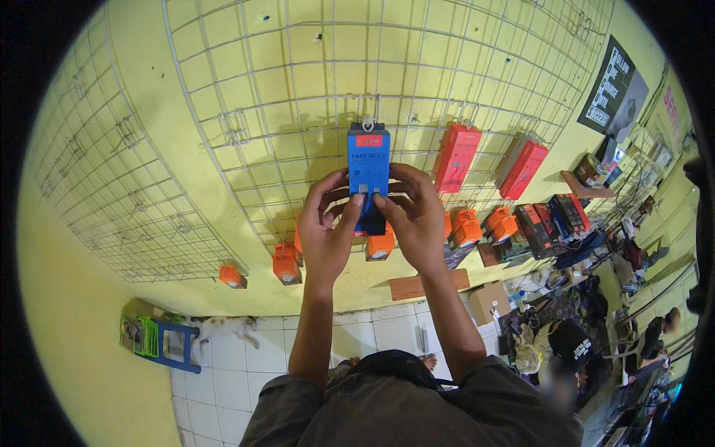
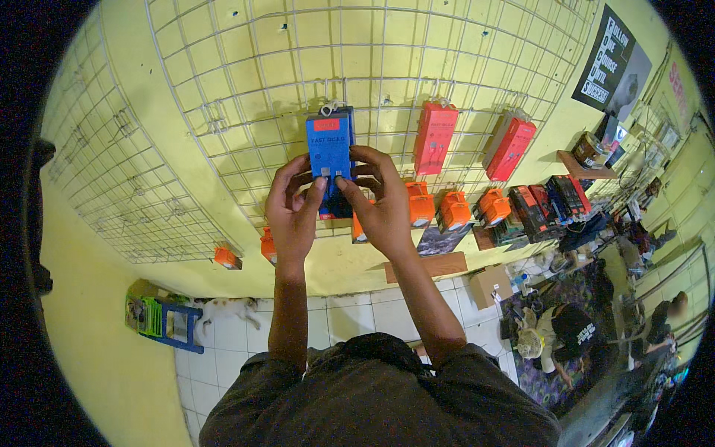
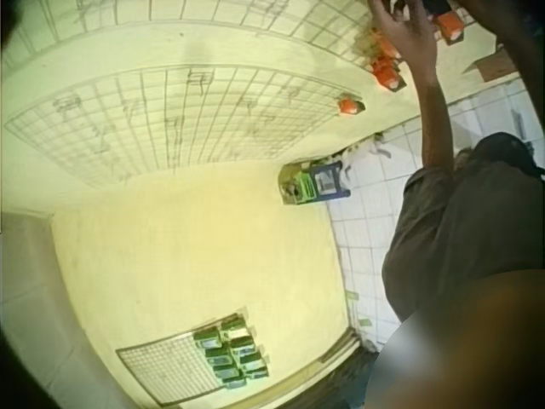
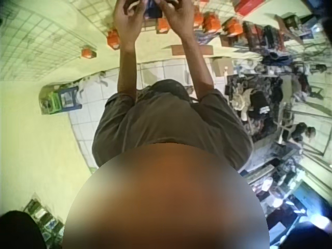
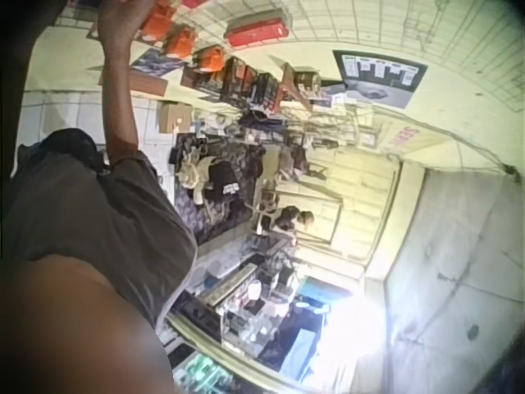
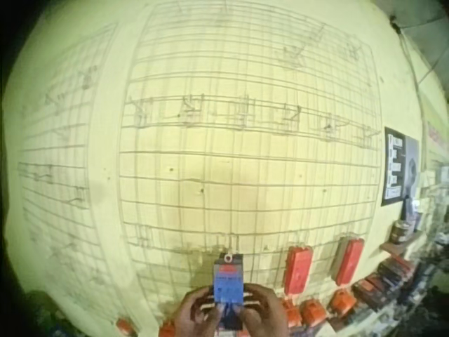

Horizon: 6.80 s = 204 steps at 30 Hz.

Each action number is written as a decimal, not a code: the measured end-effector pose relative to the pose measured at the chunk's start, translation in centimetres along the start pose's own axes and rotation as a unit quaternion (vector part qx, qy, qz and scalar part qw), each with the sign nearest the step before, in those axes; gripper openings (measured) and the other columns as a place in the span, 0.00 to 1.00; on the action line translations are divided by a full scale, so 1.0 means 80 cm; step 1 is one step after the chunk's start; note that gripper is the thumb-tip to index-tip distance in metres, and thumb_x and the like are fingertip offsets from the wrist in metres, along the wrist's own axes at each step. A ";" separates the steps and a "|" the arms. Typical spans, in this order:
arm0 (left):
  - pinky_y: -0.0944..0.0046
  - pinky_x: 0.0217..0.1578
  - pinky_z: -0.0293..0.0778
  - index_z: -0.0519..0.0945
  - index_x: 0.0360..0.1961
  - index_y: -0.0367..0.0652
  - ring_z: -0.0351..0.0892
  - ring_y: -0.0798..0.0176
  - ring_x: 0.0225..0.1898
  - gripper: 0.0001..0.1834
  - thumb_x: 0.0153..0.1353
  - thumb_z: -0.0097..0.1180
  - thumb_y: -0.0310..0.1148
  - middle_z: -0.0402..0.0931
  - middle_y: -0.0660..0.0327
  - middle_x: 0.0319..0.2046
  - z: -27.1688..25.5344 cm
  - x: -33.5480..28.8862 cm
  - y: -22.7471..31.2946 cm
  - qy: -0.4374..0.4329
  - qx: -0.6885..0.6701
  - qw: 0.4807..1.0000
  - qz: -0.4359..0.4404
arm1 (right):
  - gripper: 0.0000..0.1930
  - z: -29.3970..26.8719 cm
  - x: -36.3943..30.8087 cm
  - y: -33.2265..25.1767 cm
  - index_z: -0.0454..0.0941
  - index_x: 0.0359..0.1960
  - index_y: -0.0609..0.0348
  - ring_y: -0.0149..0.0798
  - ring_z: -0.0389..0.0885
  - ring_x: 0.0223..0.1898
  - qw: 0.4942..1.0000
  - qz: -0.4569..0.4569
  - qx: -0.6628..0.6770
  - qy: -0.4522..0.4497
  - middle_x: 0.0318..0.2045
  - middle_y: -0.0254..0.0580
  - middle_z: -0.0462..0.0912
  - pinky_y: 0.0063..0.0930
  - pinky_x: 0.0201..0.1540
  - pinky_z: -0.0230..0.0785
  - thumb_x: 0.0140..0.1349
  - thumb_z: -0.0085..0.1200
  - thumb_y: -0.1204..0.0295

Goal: The person picks up packaged phone cases and power banks from a small stool, wipes each package with a cloth, and hangs them on wall-mounted grid racks. The person handles items one at a time, wiping the front and back before placing them on hooks.

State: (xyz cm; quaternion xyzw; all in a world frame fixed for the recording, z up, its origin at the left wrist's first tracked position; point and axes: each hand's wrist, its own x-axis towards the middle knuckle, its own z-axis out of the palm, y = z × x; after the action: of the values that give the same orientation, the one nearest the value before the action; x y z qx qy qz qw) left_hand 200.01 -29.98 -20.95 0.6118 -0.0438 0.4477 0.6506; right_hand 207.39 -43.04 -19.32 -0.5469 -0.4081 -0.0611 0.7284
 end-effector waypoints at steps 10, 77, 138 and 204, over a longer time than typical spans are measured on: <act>0.57 0.55 0.80 0.77 0.63 0.37 0.82 0.58 0.56 0.23 0.70 0.67 0.31 0.81 0.53 0.55 -0.002 0.024 -0.046 0.032 0.116 0.993 0.013 | 0.23 0.006 0.012 0.027 0.73 0.65 0.62 0.38 0.83 0.53 0.993 0.032 -0.105 0.051 0.57 0.46 0.80 0.32 0.55 0.80 0.69 0.63 0.79; 0.51 0.68 0.71 0.71 0.73 0.46 0.76 0.47 0.65 0.42 0.62 0.75 0.44 0.76 0.48 0.63 0.688 -0.090 -0.213 -0.398 0.192 0.894 0.078 | 0.52 -0.746 -0.106 -0.062 0.59 0.75 0.51 0.46 0.74 0.68 0.977 0.032 -0.012 0.212 0.61 0.48 0.77 0.44 0.71 0.69 0.48 0.73 0.89; 0.55 0.57 0.78 0.76 0.67 0.39 0.83 0.54 0.55 0.30 0.65 0.69 0.26 0.79 0.51 0.56 0.115 0.010 -0.030 -0.178 0.101 0.976 0.078 | 0.23 -0.105 -0.022 -0.002 0.74 0.66 0.64 0.35 0.80 0.58 0.968 -0.013 -0.116 0.222 0.57 0.45 0.81 0.31 0.59 0.77 0.70 0.57 0.85; 0.53 0.57 0.76 0.80 0.55 0.38 0.81 0.49 0.53 0.15 0.69 0.64 0.30 0.80 0.49 0.52 0.722 -0.177 -0.274 -0.174 0.144 0.973 -0.044 | 0.30 -0.747 -0.139 0.060 0.68 0.57 0.63 0.44 0.79 0.53 0.864 0.104 -0.309 0.383 0.51 0.44 0.74 0.39 0.63 0.74 0.56 0.74 0.79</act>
State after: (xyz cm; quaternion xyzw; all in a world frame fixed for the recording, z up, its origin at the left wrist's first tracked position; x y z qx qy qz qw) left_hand 233.86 -82.43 -31.84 0.7688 -0.0647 0.3066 0.5575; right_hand 234.13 -95.74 -34.37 -0.7170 0.0019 -0.3123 0.6231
